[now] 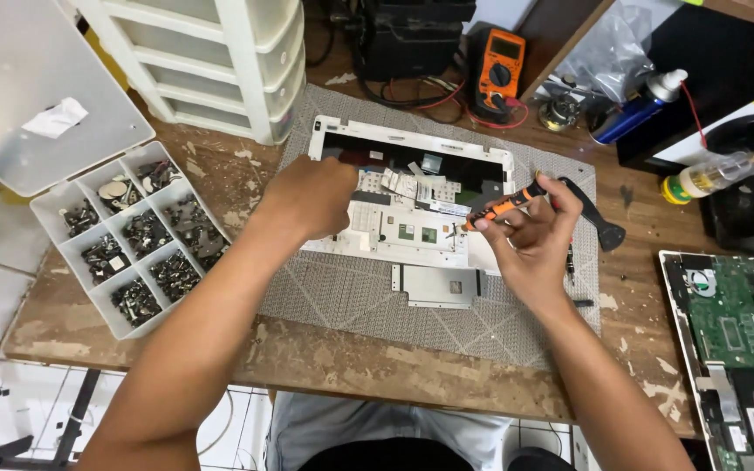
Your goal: Disassembling internal laptop components by removing screws and prying off plates at a repair bench.
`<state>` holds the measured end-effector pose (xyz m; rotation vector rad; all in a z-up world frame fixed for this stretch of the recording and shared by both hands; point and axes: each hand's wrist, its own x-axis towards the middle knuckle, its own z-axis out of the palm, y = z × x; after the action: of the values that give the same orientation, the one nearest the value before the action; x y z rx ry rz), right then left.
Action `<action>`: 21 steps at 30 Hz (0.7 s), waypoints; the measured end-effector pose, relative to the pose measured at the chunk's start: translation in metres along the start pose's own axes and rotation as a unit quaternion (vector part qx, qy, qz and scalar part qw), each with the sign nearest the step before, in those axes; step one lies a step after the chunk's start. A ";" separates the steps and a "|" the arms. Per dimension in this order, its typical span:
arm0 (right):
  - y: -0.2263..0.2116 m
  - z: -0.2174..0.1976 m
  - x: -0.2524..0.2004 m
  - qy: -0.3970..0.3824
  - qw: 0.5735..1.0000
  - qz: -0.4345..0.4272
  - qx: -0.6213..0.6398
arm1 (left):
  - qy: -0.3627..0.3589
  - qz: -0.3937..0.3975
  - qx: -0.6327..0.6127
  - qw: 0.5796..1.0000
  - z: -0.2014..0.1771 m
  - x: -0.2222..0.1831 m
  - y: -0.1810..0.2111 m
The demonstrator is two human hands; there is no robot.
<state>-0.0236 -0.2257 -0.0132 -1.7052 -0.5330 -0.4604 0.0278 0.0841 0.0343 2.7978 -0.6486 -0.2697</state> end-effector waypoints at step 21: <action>-0.020 0.060 0.015 -0.046 0.996 -0.060 -0.037 | 0.054 0.072 -0.051 0.995 -0.044 -0.026 0.011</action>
<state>-0.0224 -0.1616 0.0000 -1.7769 -0.6959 -0.4951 0.0110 0.0952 0.0825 2.6328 -0.7838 -0.1188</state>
